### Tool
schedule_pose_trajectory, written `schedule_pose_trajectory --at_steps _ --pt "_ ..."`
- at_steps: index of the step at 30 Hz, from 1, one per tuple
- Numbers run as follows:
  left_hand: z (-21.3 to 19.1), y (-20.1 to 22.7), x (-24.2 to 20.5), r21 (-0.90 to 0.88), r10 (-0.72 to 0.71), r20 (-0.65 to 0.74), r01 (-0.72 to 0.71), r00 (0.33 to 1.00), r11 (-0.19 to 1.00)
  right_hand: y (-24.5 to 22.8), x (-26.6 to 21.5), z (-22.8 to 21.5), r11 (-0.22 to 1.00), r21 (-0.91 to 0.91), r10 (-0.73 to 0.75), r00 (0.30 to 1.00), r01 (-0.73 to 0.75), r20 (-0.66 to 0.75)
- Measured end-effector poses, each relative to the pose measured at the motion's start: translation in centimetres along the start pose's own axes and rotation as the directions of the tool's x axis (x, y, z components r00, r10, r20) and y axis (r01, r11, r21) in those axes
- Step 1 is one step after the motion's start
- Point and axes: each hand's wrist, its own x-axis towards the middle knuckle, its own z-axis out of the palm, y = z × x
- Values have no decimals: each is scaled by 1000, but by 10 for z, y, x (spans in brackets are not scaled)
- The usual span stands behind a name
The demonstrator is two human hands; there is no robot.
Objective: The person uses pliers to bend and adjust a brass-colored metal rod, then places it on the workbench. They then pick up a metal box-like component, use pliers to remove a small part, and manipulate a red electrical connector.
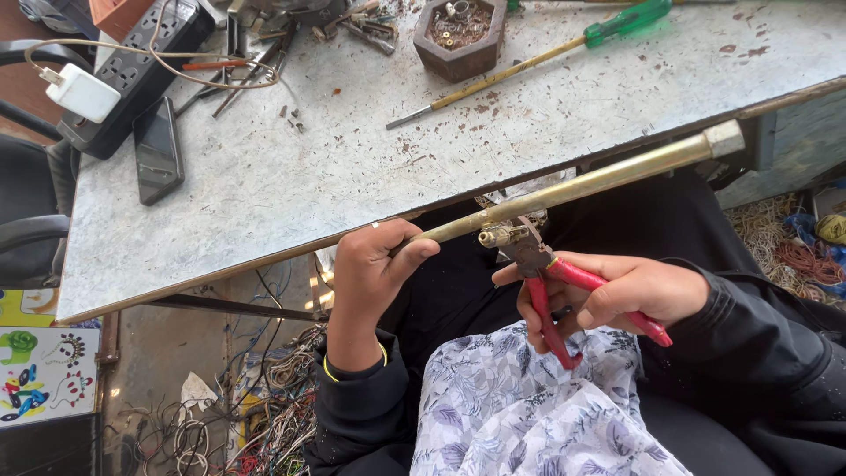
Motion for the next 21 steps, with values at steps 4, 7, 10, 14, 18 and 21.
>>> schedule_pose_trajectory --at_steps 4,7,10,14,18,21 --pt "4 -1 -2 45 67 -72 -64 995 997 3 4 1 993 109 -48 997 41 63" --pt "11 -3 -1 53 72 -84 -67 994 996 10 8 0 987 76 -142 990 141 10" --pt "26 -6 1 -2 129 -25 -129 991 992 17 11 -4 964 15 -264 964 264 -27" --pt "66 -11 -4 -393 -4 -12 -1 1000 920 20 10 -10 961 -18 -276 941 277 -195" --pt "89 -23 -11 -590 -43 36 56 998 806 20 7 -14 934 -147 -350 917 326 -189" --pt "112 -23 -17 -754 -117 98 151 988 640 24 11 -13 896 -277 -414 877 346 -244"
